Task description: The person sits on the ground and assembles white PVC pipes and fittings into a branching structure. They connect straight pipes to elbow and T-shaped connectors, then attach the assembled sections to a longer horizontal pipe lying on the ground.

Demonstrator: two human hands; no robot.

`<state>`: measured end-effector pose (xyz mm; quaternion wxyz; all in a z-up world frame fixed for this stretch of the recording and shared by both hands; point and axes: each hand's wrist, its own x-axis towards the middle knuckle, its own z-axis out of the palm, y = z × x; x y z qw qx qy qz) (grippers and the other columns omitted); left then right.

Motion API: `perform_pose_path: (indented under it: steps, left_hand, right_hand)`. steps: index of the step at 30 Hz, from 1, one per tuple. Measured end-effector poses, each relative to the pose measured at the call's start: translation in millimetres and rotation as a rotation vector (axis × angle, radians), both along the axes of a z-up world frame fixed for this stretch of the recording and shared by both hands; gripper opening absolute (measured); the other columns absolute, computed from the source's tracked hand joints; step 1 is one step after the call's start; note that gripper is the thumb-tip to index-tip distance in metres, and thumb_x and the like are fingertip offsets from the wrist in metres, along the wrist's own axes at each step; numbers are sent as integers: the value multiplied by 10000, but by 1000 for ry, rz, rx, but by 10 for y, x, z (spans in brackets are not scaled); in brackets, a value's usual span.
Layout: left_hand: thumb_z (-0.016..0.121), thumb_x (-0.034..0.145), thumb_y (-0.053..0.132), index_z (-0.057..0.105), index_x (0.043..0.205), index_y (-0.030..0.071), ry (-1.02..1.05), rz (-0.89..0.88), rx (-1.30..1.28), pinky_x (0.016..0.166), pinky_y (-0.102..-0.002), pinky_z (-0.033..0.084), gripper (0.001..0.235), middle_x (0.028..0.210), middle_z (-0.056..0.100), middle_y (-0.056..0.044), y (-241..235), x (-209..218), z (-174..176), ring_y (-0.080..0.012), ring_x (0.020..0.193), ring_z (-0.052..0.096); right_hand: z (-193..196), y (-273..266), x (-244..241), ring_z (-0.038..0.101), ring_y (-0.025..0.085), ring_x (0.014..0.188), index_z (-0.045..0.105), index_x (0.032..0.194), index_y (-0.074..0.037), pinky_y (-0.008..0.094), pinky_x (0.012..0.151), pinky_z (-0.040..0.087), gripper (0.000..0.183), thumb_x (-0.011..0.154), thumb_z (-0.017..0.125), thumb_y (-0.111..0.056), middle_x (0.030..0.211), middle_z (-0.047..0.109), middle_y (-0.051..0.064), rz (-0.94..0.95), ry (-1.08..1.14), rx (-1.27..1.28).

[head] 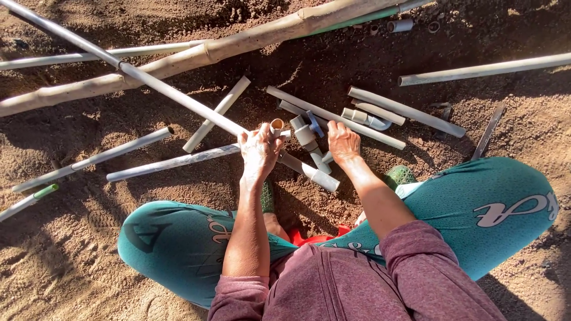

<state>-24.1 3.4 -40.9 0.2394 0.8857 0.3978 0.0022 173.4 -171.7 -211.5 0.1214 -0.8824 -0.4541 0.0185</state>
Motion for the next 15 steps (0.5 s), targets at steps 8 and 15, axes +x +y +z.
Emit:
perform_pose_path:
  steps: [8, 15]
  left_hand:
    - [701, 1022, 489, 565, 1132, 229, -11, -2, -8, 1197, -555, 206, 314, 1024, 810, -86, -4, -21, -46, -239, 1190, 714]
    - [703, 1025, 501, 598, 1210, 223, -211, 29, 37, 1230, -546, 217, 351, 1094, 808, -111, -84, 3, -23, -235, 1214, 707]
  right_hand:
    - [-58, 87, 64, 790, 340, 804, 599, 1117, -154, 515, 728, 651, 219, 929, 706, -187, 886, 714, 85, -41, 129, -159]
    - [-362, 202, 81, 782, 357, 789, 652, 1041, -129, 525, 700, 649, 112, 929, 649, -126, 909, 697, 97, -16, 84, -151]
